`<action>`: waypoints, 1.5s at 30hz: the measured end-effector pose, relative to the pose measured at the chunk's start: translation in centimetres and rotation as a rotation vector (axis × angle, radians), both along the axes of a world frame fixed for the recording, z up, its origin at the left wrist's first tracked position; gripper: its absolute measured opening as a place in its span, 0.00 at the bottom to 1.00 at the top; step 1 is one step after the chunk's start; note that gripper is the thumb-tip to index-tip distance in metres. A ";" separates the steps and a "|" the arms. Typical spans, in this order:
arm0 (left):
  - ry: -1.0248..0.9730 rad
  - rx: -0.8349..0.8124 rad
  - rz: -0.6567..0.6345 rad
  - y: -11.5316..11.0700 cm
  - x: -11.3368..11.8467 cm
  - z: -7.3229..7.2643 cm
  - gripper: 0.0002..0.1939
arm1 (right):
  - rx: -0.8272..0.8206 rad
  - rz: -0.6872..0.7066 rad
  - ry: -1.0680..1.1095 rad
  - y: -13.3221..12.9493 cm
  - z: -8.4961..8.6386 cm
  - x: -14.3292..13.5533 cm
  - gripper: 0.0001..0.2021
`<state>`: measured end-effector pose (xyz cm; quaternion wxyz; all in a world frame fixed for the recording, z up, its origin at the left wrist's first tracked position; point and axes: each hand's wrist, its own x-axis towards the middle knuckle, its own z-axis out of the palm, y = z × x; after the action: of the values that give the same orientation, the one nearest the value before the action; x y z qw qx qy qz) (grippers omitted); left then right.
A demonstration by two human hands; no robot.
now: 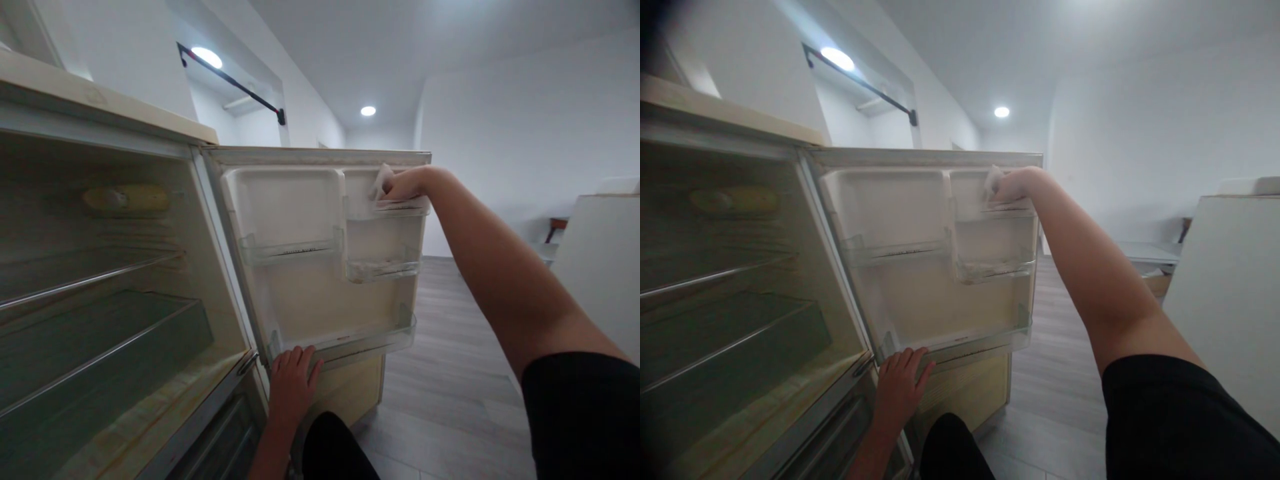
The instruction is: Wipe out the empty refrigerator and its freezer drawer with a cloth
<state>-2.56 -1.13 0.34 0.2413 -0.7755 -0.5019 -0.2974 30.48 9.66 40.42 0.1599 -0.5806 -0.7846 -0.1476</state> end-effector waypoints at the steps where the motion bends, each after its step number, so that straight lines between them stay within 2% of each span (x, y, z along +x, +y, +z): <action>1: -0.002 0.001 -0.005 -0.1 -0.1 0.0 0.14 | -0.082 -0.057 -0.031 -0.2 0.1 0.2 0.31; 4: -0.007 -0.003 -0.020 -0.2 -0.3 0.0 0.14 | -0.160 -0.079 -0.075 -0.7 0.4 -0.3 0.29; 7: -0.010 -0.018 -0.019 -0.2 -0.2 0.0 0.15 | -0.134 0.047 -0.074 -1.2 0.2 -1.4 0.26; 9: -0.010 -0.024 -0.011 -0.1 -0.2 0.0 0.15 | -0.057 0.071 -0.043 -1.5 -0.1 -1.9 0.25; 13: -0.005 -0.023 -0.008 0.0 -0.2 0.0 0.15 | 0.187 -0.142 0.040 -1.7 -0.9 -1.7 0.28; 16: -0.002 -0.026 -0.010 -0.2 -0.2 0.1 0.14 | 0.260 -0.237 0.096 -1.7 -1.2 -1.4 0.30; 18: -0.002 -0.034 -0.008 -0.3 -0.2 0.1 0.14 | 0.210 -0.186 0.101 -1.9 -1.1 -1.3 0.28; 21: -0.014 -0.047 -0.008 -0.5 -0.2 0.2 0.15 | 0.031 0.033 0.092 -2.4 -0.9 -1.6 0.22; 23: -0.017 -0.052 -0.013 -0.4 -0.1 0.2 0.15 | -0.028 0.150 0.116 -2.9 -0.8 -2.0 0.21; 28: -0.012 -0.027 -0.027 -0.3 -0.5 0.1 0.14 | 0.019 0.200 0.150 -3.9 -1.0 -3.4 0.26; 33: -0.012 -0.006 -0.048 -0.8 -1.1 0.1 0.13 | -0.064 0.287 0.103 -4.5 -0.7 -3.7 0.25; 38: -0.012 -0.022 -0.057 -0.9 -1.4 0.1 0.14 | -0.156 0.129 0.054 -5.5 -0.1 -0.4 0.22; 41: -0.018 -0.029 -0.064 -0.8 -1.4 0.2 0.14 | -0.174 0.033 0.024 -5.6 -0.2 1.3 0.18; 43: -0.022 -0.033 -0.064 -0.7 -1.3 0.3 0.13 | -0.117 0.005 0.081 -5.8 -0.7 1.6 0.19; 45: -0.028 -0.032 -0.062 -0.7 -1.2 0.3 0.13 | 0.062 0.044 0.220 -6.5 -1.6 1.1 0.21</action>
<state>-3.79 -1.78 0.60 0.2126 -0.7903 -0.4855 -0.3075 31.61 3.12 38.83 0.2663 -0.5707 -0.7698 -0.1037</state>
